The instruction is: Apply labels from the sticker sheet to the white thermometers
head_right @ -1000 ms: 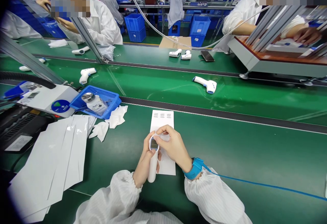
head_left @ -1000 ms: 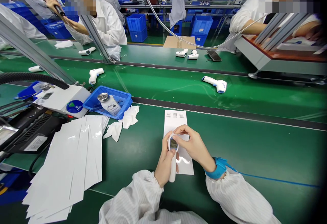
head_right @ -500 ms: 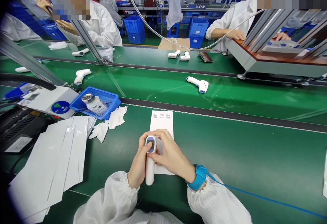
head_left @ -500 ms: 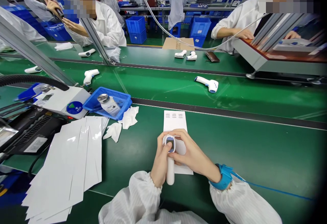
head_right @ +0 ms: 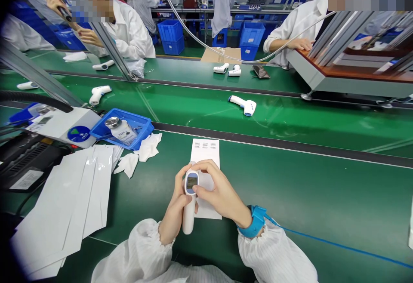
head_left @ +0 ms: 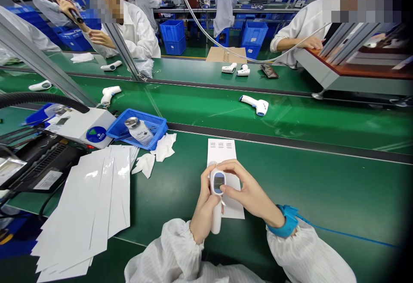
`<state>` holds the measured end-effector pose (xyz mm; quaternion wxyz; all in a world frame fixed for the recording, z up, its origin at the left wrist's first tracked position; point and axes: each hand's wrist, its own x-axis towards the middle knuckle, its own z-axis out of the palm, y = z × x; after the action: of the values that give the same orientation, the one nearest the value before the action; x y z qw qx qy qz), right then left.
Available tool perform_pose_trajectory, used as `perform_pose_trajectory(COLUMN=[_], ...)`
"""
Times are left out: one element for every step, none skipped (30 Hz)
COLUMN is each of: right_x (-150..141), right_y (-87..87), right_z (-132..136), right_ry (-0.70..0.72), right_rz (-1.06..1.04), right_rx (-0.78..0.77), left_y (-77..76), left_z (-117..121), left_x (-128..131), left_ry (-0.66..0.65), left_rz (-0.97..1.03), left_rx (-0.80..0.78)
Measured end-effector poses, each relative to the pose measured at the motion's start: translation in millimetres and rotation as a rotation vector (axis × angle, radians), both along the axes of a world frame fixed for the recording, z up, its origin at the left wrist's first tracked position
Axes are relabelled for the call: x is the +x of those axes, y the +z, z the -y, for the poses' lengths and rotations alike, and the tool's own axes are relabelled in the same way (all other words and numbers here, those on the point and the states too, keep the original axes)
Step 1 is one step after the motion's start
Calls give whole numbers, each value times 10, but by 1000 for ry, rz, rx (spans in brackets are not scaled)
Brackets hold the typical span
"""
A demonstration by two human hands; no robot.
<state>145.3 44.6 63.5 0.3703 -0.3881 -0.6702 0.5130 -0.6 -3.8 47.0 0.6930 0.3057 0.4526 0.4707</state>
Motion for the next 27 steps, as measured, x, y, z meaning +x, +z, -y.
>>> perform_pose_trajectory(right_x=[-4,-9,-16,-26,-36,-47,-57,-67,-77,-87,-99,-114,-136,-165,-202,-247,-299,-355,-414,-473,-530,-584,-633,-675,-708,-730,-736], right_y=[3,4,2,-3,-14,-32,-55,-83,-112,-140,-163,-177,-183,-179,-170,-159,-152,-152,-162,-182,-209,-239,-265,-282,-287,-279,-259], right_z=[-7,-15,-25,-36,-47,-56,-63,-66,-64,-58,-48,-35,-22,-9,0,3,-4,-25,-65,-130,-224,-350,-511,-703,-923,-1160,-1405], right_ry=[-19,-45,-73,-103,-136,-173,-215,-257,-287,-284,-242,-158,-51,57,147,209,247,264,269,255,217,162,93,17,-53,-120,-179], right_rz=[1,4,10,18,24,26,22,15,4,-13,-33,-52,-66,-71,-63,-45,-22,6,46,115,205,305,402,480,533,565,592], right_rx=[8,15,21,23,22,13,-5,-33,-73,-128,-196,-271,-343,-401,-443,-468,-477,-470,-442,-387,-308,-216,-126,-49,8,49,85], left_y=[11,18,22,23,22,19,17,16,19,26,38,55,78,105,134,160,179,187,180,156,113,55,-17,-96,-179,-261,-339], left_z=[1,2,3,3,2,-2,-10,-22,-40,-65,-95,-131,-169,-209,-249,-288,-324,-360,-395,-430,-467,-504,-539,-571,-596,-611,-614], left_x=[-1,1,4,10,15,21,24,24,21,12,0,-16,-34,-54,-76,-99,-124,-151,-181,-213,-245,-276,-304,-328,-346,-361,-372], left_ry=[-8,-18,-29,-42,-52,-54,-49,-35,-16,10,43,87,139,194,248,296,335,365,383,393,398,399,397,392,381,357,319], left_rz=[-17,-38,-56,-69,-76,-79,-72,-58,-41,-22,-4,13,25,36,46,51,45,26,-2,-37,-71,-105,-135,-161,-185,-197,-197], left_rx=[4,3,-8,-25,-45,-61,-69,-69,-63,-55,-48,-44,-42,-45,-54,-69,-88,-102,-99,-79,-41,9,59,97,118,121,115])
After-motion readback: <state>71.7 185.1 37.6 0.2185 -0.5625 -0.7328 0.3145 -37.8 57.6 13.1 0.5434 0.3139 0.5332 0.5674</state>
